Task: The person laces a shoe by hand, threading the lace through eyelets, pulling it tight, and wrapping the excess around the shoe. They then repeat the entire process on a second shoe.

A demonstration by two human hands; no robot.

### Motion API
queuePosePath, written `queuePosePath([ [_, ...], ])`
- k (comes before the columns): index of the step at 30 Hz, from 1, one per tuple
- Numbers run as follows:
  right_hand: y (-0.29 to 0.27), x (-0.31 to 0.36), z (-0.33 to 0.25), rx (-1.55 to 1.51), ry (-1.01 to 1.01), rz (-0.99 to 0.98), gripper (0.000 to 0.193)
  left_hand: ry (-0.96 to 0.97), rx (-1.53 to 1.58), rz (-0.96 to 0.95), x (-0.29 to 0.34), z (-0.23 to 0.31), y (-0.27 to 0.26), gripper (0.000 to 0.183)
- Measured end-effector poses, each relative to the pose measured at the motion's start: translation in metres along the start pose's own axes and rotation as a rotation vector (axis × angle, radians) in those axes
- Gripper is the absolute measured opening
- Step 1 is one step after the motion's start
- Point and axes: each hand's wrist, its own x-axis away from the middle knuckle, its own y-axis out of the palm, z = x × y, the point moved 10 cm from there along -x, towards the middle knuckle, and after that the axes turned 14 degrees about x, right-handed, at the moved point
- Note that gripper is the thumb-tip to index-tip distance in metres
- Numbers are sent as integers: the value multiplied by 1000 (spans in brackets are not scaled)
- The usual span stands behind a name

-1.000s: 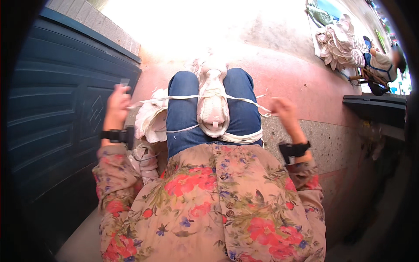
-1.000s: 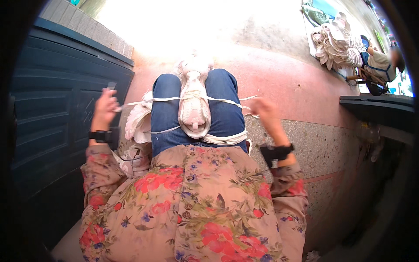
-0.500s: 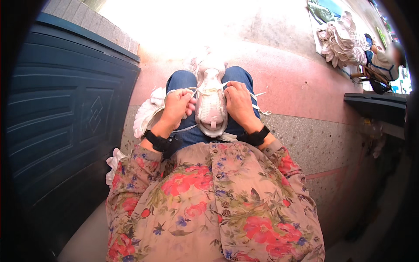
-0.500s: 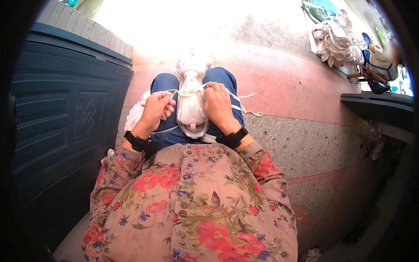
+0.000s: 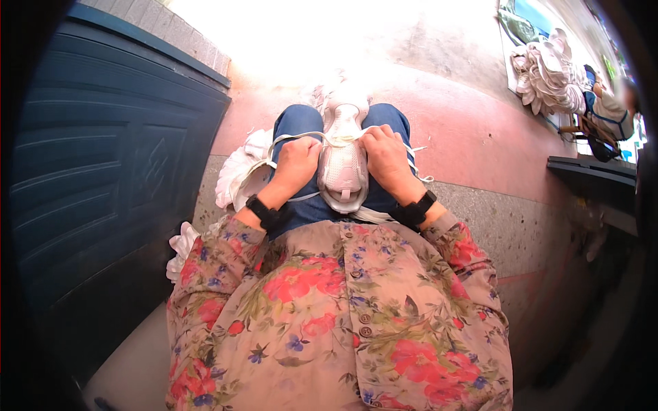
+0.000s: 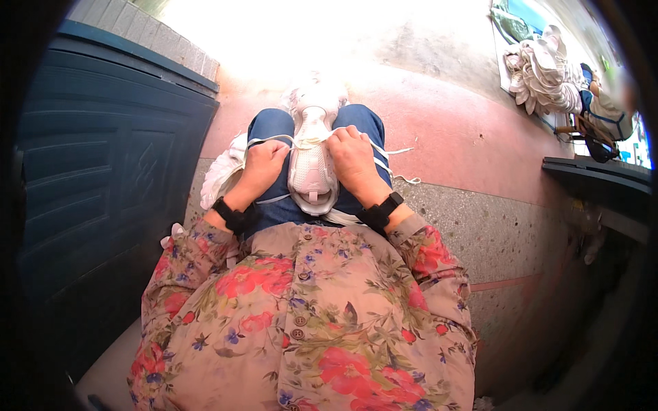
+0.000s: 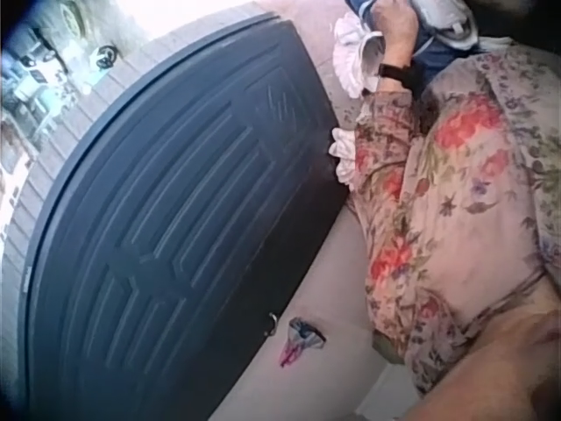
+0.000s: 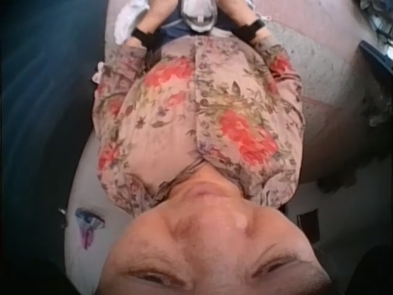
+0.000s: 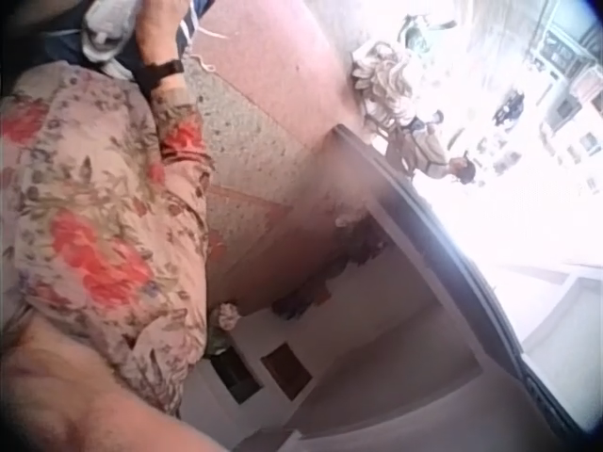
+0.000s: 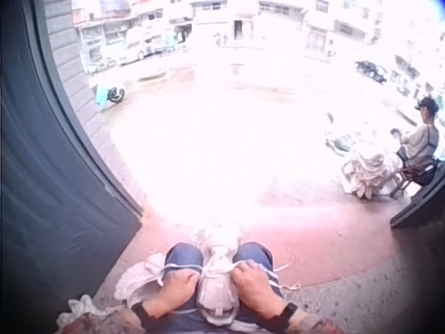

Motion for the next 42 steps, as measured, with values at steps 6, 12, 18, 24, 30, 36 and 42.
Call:
queuePosePath([
  [6,14,4,0,118,76,-64,9,223,-191,-5,-4,20,6,16],
  [12,-7,5,9,95,178,131,11,372,-454,-128,-2,41,30,12],
  [18,-17,9,-8,271,114,53,17,403,-587,72,10,64,11,16],
  [24,0,10,-1,201,82,-135,21,286,-527,31,18,51,13,19],
  [30,7,9,9,37,25,-116,11,318,-445,-144,11,47,22,15],
  [36,0,15,14,-160,76,-21,12,434,-450,4,2,77,7,13],
  [42,-13,19,10,-222,106,160,14,375,-460,-246,-32,68,62,15],
])
